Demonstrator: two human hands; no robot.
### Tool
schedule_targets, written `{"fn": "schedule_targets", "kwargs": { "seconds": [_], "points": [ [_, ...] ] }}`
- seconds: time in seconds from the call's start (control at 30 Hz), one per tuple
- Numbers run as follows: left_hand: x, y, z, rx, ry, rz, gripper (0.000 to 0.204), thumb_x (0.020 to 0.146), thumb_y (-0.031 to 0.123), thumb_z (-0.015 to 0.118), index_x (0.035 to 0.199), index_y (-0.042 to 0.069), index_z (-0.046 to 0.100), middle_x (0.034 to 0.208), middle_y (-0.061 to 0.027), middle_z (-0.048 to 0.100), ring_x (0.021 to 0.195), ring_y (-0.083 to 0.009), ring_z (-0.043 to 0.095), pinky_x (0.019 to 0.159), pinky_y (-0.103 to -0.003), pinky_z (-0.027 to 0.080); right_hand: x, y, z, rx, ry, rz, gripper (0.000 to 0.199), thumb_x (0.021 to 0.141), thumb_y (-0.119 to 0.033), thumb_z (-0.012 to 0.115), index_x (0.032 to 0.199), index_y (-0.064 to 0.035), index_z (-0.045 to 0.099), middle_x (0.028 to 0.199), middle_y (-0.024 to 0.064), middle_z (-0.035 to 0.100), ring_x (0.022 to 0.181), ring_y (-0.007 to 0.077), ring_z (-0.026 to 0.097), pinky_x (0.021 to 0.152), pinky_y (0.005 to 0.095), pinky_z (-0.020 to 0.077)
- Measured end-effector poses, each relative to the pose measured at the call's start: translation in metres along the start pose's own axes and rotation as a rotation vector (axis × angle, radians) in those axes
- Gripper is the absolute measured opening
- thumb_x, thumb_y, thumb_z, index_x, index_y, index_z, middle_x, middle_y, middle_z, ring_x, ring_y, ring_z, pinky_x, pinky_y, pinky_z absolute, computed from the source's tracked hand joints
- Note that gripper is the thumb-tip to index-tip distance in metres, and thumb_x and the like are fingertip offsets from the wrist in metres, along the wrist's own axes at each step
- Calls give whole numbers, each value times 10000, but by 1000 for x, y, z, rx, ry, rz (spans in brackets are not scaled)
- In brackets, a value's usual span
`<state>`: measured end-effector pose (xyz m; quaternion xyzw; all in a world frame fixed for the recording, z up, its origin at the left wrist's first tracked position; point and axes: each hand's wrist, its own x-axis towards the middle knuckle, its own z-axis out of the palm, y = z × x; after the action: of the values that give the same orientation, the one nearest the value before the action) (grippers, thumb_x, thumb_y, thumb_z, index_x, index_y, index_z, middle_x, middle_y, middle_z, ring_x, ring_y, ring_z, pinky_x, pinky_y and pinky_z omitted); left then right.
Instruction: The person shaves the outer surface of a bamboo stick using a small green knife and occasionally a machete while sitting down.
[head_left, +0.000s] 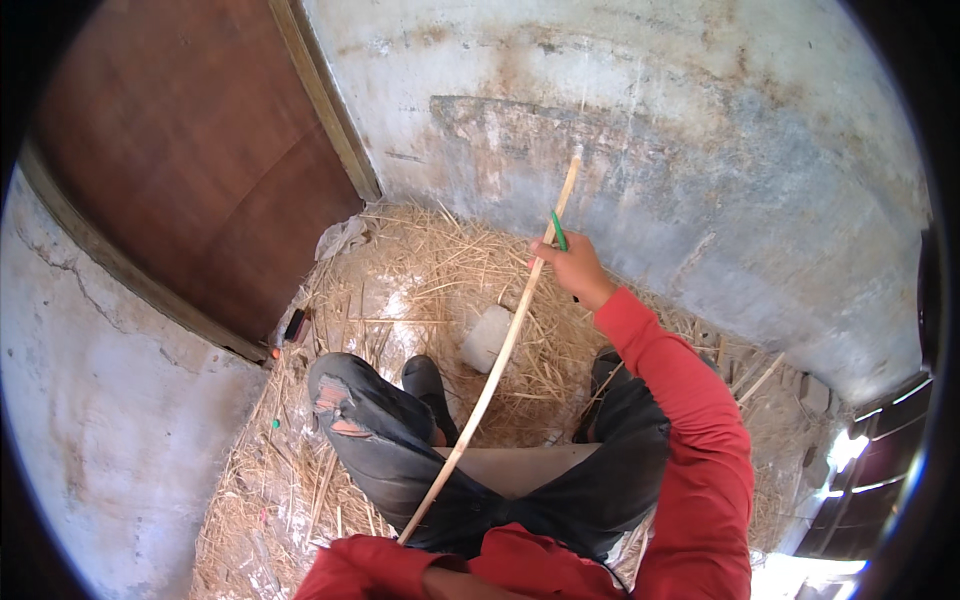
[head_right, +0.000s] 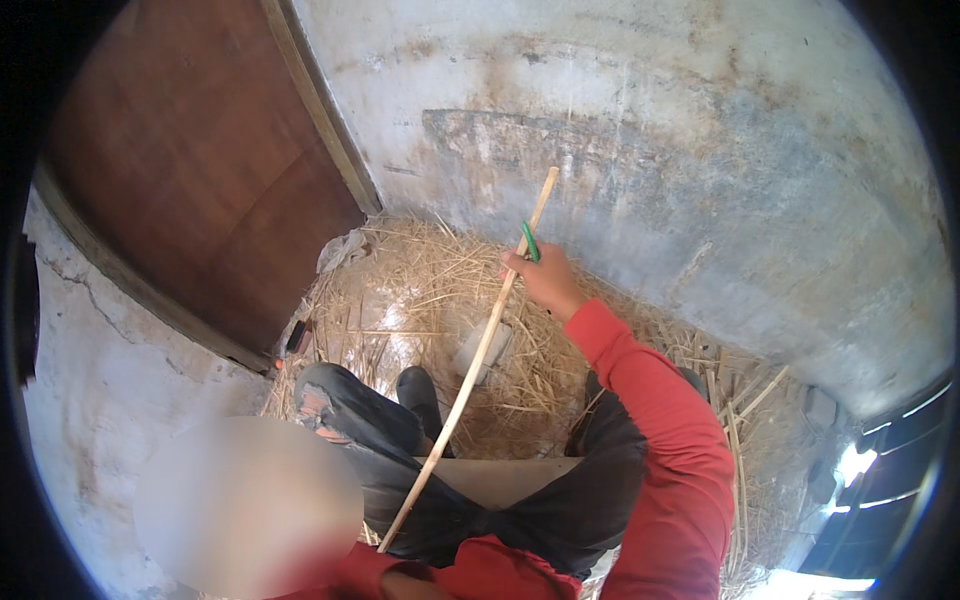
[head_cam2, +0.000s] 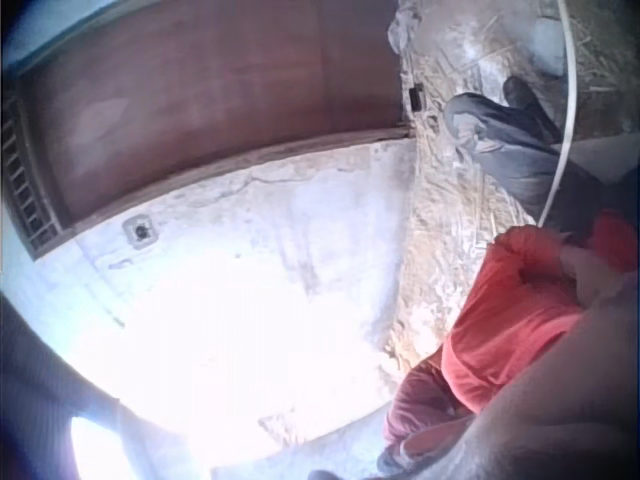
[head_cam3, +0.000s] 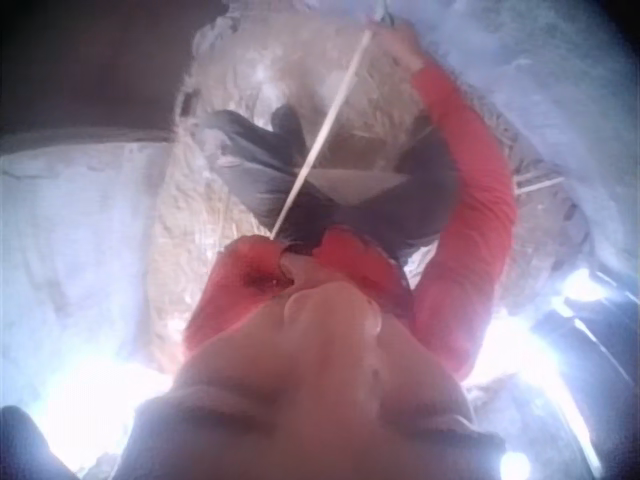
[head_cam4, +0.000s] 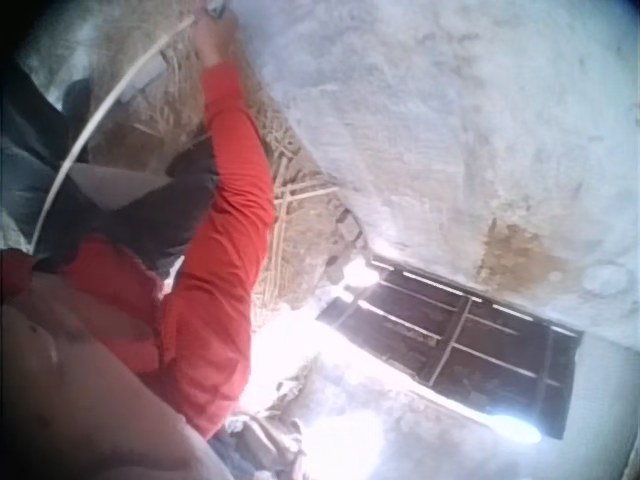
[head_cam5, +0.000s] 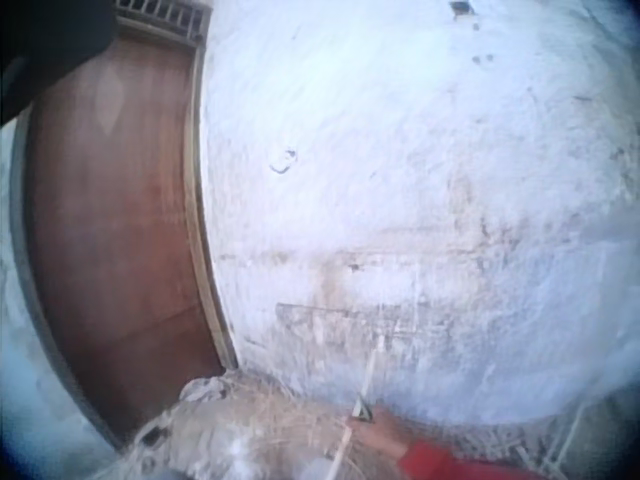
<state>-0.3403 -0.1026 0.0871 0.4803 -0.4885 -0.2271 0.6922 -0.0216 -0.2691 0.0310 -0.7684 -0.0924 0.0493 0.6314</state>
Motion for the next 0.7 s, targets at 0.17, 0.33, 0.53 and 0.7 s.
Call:
{"fn": "schedule_targets", "kwargs": {
  "seconds": [0.17, 0.33, 0.53, 0.7],
  "points": [
    [-5, -2, -7, -18, 46, -53, 375, 933, 247, 713, 1201, -2, 628, 1042, -216, 631, 745, -341, 668, 635, -425, 508, 2, 13, -12, -40, 12, -17, 273, 963, -264, 691, 991, 8, 708, 819, 89, 744, 598, 114, 532, 596, 332, 413],
    [-6, 1, -12, -66, 50, -66, 332, 935, 226, 715, 1140, -27, 650, 983, -219, 640, 736, -360, 662, 622, -445, 496, -11, -11, -16, 37, -11, 43, 269, 965, -258, 703, 1017, 6, 692, 833, 59, 735, 616, 98, 544, 616, 310, 431],
    [-1, 6, -12, -159, -12, -18, 292, 937, 201, 718, 1067, -58, 676, 911, -222, 650, 724, -383, 655, 606, -469, 482, -11, -9, -27, 63, 39, 58, 262, 956, -248, 692, 953, 13, 710, 789, 66, 719, 520, 88, 465, 477, 308, 354],
    [16, 51, -19, -394, -277, 173, 273, 939, 180, 720, 1006, -83, 698, 852, -226, 659, 714, -402, 649, 593, -488, 470, -10, -13, -25, 7, 24, 19, 270, 955, -248, 698, 952, 22, 708, 822, 65, 736, 597, 95, 497, 566, 327, 399]
  ]
}}
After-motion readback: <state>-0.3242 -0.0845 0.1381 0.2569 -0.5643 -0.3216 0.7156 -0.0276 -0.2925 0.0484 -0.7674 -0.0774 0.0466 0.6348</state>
